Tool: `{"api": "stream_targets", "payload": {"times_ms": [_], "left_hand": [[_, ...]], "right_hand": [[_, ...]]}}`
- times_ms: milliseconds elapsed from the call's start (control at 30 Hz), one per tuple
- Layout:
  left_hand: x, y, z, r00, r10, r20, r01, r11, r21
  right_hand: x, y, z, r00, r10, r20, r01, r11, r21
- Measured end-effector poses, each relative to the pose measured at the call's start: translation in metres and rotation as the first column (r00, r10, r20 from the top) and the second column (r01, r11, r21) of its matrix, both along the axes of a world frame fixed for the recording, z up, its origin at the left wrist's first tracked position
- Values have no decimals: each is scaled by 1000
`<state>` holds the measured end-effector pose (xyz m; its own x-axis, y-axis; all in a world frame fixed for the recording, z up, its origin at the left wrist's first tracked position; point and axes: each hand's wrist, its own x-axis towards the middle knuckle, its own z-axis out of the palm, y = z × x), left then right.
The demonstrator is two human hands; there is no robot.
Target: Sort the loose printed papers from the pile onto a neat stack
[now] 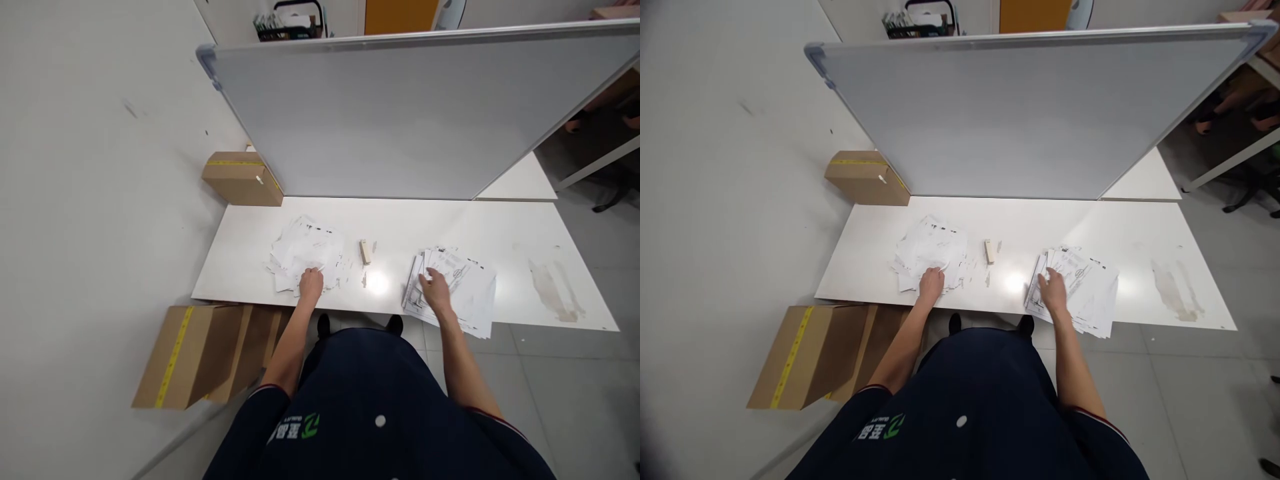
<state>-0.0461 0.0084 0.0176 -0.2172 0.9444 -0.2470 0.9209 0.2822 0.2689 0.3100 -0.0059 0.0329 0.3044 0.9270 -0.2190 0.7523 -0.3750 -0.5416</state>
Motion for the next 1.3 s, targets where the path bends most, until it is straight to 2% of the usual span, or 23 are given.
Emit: {"api": "stream_targets", "payload": {"times_ms": [100,200,267,367,467,533,567,633,700,767,833,900,967,1067,1133,1233,1300], "left_hand": [[1,-3,14,1000,22,6,-23,997,80],[3,-11,33,983,111,146,-144,962,233],[5,-19,44,925,189,330,-292,909,297],[8,-33,49,728,215,651,-456,861,225],[14,-43,40,539,145,830,-423,899,117],[17,-43,29,510,133,850,-347,936,61],[18,-40,23,535,141,833,-311,950,39],[18,-30,12,677,154,720,-263,964,42],[18,-16,3,862,160,481,-241,964,111],[20,-3,-3,964,167,205,-200,968,151],[22,6,-9,986,169,12,-169,978,123],[24,9,-12,986,141,-84,-134,987,84],[25,9,-13,989,99,-111,-91,993,75],[21,8,-9,998,45,-47,-42,996,78],[14,8,0,999,31,-4,-31,997,64],[-3,5,25,996,74,58,-80,990,116],[-14,1,48,957,133,258,-197,949,244]], "right_hand": [[-55,4,-3,964,203,-173,-206,978,-1],[-103,5,-6,860,269,-434,-322,945,-53],[-127,7,-6,782,214,-585,-333,937,-102],[-147,12,-2,607,45,-794,-314,931,-187],[-150,16,-1,403,-111,-908,-313,916,-251],[-146,17,-5,337,-169,-926,-252,931,-262],[-143,16,-9,346,-187,-919,-196,944,-266],[-135,13,-17,416,-216,-883,-74,960,-269],[-127,8,-23,490,-231,-841,6,965,-262],[-120,3,-27,516,-232,-825,37,968,-250],[-115,-3,-29,524,-227,-821,48,970,-238],[-112,-8,-31,529,-224,-819,54,972,-231],[-111,-12,-34,533,-217,-818,59,974,-220],[-110,-15,-38,532,-212,-820,56,975,-215],[-109,-14,-39,534,-205,-820,48,976,-212],[-109,-11,-38,545,-176,-820,42,982,-183],[-110,-8,-36,548,-186,-816,47,980,-192]]}}
